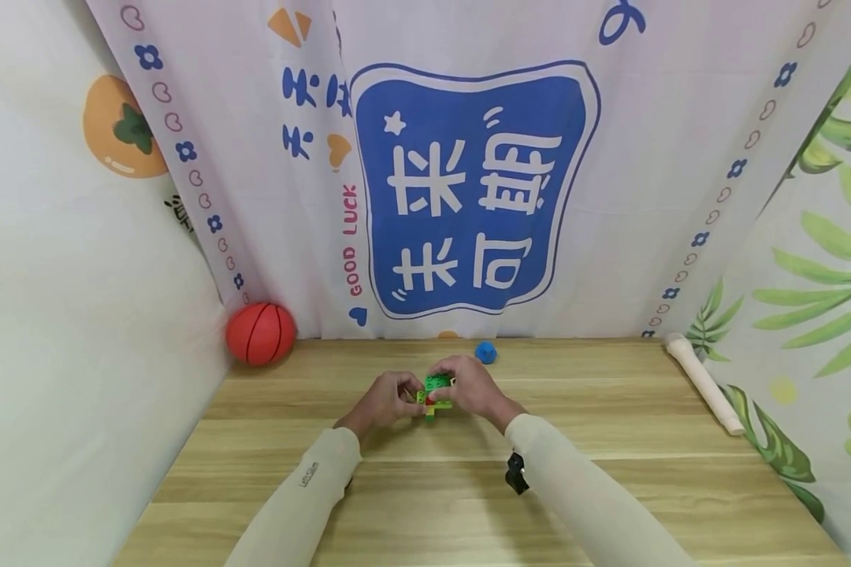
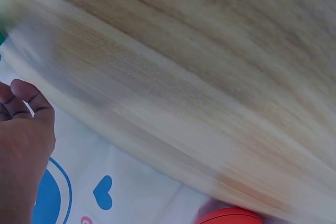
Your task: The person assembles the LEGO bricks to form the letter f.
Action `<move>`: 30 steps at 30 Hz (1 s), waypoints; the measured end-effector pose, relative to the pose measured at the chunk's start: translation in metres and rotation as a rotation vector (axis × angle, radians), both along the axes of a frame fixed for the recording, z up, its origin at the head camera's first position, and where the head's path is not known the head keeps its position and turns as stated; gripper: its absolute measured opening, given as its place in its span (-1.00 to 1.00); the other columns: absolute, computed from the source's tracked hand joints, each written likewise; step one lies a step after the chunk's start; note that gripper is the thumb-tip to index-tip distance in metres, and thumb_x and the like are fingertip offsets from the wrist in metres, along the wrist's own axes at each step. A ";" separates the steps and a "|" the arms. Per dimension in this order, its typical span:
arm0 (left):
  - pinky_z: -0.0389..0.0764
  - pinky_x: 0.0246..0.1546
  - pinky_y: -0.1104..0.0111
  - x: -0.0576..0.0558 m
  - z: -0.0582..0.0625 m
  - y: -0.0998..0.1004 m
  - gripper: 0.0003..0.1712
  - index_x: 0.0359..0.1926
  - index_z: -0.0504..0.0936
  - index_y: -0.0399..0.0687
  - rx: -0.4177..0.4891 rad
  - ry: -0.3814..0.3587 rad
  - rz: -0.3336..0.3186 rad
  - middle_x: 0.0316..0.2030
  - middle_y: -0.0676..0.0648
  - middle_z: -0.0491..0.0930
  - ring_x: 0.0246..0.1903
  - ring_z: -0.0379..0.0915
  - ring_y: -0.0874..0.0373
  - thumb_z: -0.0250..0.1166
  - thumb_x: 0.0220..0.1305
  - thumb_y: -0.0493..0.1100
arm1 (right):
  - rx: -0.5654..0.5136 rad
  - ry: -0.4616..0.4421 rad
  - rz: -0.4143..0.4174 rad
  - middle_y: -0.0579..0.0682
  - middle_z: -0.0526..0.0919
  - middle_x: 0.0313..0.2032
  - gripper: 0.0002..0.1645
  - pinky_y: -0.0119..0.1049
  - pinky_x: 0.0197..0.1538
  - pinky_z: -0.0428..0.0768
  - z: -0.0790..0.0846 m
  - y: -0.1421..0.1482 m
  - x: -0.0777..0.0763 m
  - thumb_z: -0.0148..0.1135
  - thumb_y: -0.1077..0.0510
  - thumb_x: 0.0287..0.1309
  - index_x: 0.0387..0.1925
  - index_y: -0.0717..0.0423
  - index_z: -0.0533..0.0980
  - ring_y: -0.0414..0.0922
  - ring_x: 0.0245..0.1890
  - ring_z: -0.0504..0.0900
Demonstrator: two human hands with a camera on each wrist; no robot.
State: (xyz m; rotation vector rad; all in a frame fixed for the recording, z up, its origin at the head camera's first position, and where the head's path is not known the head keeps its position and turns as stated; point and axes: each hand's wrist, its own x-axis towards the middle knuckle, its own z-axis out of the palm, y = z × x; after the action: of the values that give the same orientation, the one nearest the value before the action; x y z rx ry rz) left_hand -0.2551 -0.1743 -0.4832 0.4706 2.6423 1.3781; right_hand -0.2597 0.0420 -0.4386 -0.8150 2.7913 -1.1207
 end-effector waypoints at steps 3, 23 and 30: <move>0.55 -0.24 0.45 -0.001 -0.001 0.000 -0.74 -0.11 0.76 -0.12 0.005 -0.001 0.004 -0.23 -0.04 0.72 -0.26 0.50 0.16 0.62 0.21 -0.24 | -0.007 0.001 -0.002 0.00 0.83 -0.04 -0.70 -0.16 0.03 0.75 -0.001 0.000 -0.001 0.64 0.19 0.14 -0.07 0.04 0.79 -0.10 -0.06 0.72; 0.57 -0.26 0.44 0.001 -0.003 -0.001 -0.74 -0.10 0.77 -0.13 0.022 0.002 -0.003 -0.23 -0.05 0.72 -0.29 0.51 0.16 0.62 0.22 -0.24 | -0.024 0.004 -0.007 0.03 0.83 -0.03 -0.69 -0.06 0.11 0.75 -0.004 -0.002 0.004 0.64 0.20 0.14 -0.07 0.08 0.78 -0.04 0.00 0.74; 0.57 -0.23 0.43 0.003 -0.001 0.000 -0.75 -0.10 0.79 -0.11 -0.012 0.013 0.016 -0.24 -0.02 0.71 -0.26 0.50 0.15 0.62 0.23 -0.22 | -0.132 -0.072 -0.027 0.17 0.71 0.07 -0.49 0.09 0.21 0.69 -0.023 0.008 0.008 0.60 0.29 0.16 0.13 0.25 0.63 0.08 0.05 0.71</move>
State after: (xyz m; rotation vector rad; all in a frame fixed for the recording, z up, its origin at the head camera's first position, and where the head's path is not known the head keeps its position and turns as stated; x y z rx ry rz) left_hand -0.2523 -0.1740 -0.4843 0.4601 2.6689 1.3676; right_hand -0.2521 0.0496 -0.4617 -0.7330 2.7014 -1.3235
